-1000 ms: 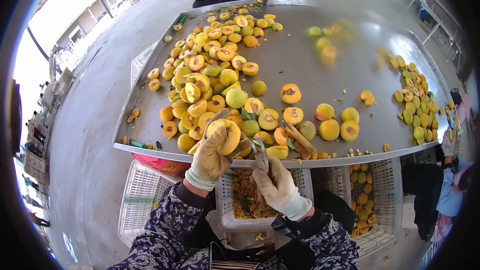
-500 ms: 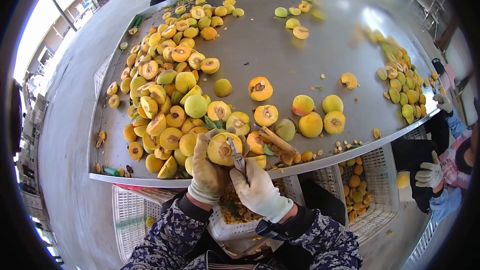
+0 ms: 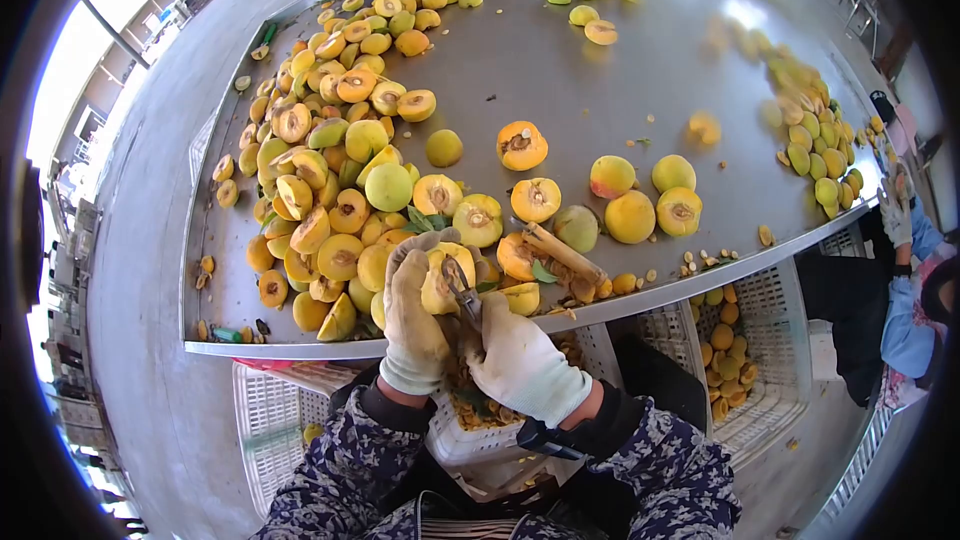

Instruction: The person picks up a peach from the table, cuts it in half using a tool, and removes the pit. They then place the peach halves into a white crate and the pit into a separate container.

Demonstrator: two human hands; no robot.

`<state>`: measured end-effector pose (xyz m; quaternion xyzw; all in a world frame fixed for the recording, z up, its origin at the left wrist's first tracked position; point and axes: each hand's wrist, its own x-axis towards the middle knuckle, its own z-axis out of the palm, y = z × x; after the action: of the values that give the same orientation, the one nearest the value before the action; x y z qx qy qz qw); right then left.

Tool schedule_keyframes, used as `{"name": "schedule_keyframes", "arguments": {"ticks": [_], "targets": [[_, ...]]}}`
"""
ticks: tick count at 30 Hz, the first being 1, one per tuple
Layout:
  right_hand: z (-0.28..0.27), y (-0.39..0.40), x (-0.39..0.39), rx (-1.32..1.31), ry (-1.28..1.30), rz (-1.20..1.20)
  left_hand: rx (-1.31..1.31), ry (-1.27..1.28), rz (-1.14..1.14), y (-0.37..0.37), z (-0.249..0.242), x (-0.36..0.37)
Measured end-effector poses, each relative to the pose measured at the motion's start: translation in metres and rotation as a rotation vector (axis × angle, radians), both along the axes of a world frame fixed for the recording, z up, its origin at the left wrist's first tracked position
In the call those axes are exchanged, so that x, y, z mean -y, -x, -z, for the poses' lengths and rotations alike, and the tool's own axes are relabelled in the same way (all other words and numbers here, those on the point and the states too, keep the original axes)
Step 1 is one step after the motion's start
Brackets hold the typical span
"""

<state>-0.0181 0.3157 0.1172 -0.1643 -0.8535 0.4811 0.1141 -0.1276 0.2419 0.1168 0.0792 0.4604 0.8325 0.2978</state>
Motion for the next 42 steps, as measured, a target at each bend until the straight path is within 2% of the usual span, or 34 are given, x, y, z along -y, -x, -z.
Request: {"name": "schedule_keyframes", "arguments": {"ticks": [3, 5, 6, 7, 9, 10, 11, 13, 15, 16, 17, 18, 19, 21, 22, 24, 25, 26, 30, 31, 33, 34, 35, 37, 38, 41, 42], "targets": [[-0.001, 0.000, -0.002, 0.028, 0.022, -0.027, 0.067, 0.049, 0.060, 0.013, 0.008, 0.001], [-0.002, -0.001, -0.002, 0.116, -0.010, -0.065, 0.190, 0.047, 0.267, 0.030, 0.021, 0.009], [0.011, -0.003, -0.001, 0.066, -0.011, -0.095, 0.040, 0.068, 0.421, 0.040, 0.033, 0.016], [0.014, -0.003, -0.003, 0.057, -0.008, -0.094, 0.032, 0.073, 0.421, 0.040, 0.025, 0.015], [0.015, -0.002, -0.006, -0.138, 0.053, -0.078, 0.024, 0.076, 0.342, 0.035, 0.007, 0.007], [-0.006, -0.001, -0.010, 0.111, 0.420, -0.060, -0.079, 0.065, 0.259, 0.028, 0.007, 0.005], [-0.020, 0.000, -0.013, 0.105, 0.413, -0.060, -0.086, 0.059, 0.261, 0.019, 0.009, 0.004], [-0.038, 0.002, -0.017, 0.258, 0.817, 0.068, -0.878, 0.261, 0.029, -0.001, 0.014, 0.005], [-0.020, 0.000, -0.019, 0.252, 0.846, 0.017, -0.812, 0.282, 0.022, 0.001, 0.023, 0.005], [0.014, 0.000, -0.018, -0.050, 0.220, -0.036, -0.864, 0.336, 0.074, 0.007, 0.025, 0.006], [0.025, 0.002, -0.015, -0.341, -0.411, -0.084, -0.915, 0.390, 0.126, 0.013, 0.022, 0.007], [0.028, -0.001, -0.017, -0.276, -0.267, -0.088, -0.714, 0.381, 0.234, 0.016, 0.014, 0.008], [0.009, 0.000, -0.019, -0.273, -0.265, -0.089, -0.711, 0.382, 0.235, 0.021, 0.009, 0.008], [-0.032, 0.002, -0.022, 0.306, 0.671, -0.013, -0.713, 0.365, 0.371, 0.029, 0.005, 0.008], [-0.033, 0.003, -0.026, 0.310, 0.672, -0.013, -0.740, 0.330, 0.314, 0.029, 0.009, 0.007], [-0.035, 0.002, -0.032, 0.267, 1.005, -0.146, -0.657, 0.276, 0.291, 0.024, 0.007, 0.007], [-0.037, 0.000, -0.033, 0.266, 1.004, -0.147, -0.576, 0.220, 0.265, 0.022, 0.006, 0.008], [-0.040, -0.001, -0.034, 0.284, 1.108, -0.184, -0.589, 0.151, 0.245, 0.021, 0.007, 0.010], [-0.032, -0.008, -0.033, 0.282, 1.399, -0.222, -0.630, 0.142, 0.231, 0.016, -0.003, 0.012], [-0.034, -0.007, -0.029, 0.292, 1.387, -0.234, -0.632, 0.137, 0.213, 0.016, -0.004, 0.014], [-0.040, -0.003, -0.018, 0.190, 0.722, -0.175, -0.603, 0.226, 0.321, 0.018, -0.004, 0.016], [-0.045, -0.005, -0.012, 0.199, 0.697, -0.136, -0.739, 0.300, 0.299, 0.018, -0.001, 0.018], [-0.046, -0.009, -0.013, 0.203, 0.676, -0.153, -0.742, 0.289, 0.275, 0.016, 0.000, 0.020], [-0.041, -0.020, -0.017, 0.268, 1.453, -0.149, -0.583, 0.107, 0.321, 0.010, 0.000, 0.025], [-0.037, -0.026, -0.017, 0.211, 1.623, -0.242, -0.672, 0.135, 0.283, 0.007, -0.009, 0.026], [-0.036, -0.025, -0.017, 0.175, 1.582, -0.321, -0.547, 0.023, 0.296, 0.003, -0.010, 0.029], [-0.042, -0.022, -0.016, 0.260, 1.390, -0.307, -0.544, 0.015, 0.284, 0.003, -0.010, 0.030]]}}
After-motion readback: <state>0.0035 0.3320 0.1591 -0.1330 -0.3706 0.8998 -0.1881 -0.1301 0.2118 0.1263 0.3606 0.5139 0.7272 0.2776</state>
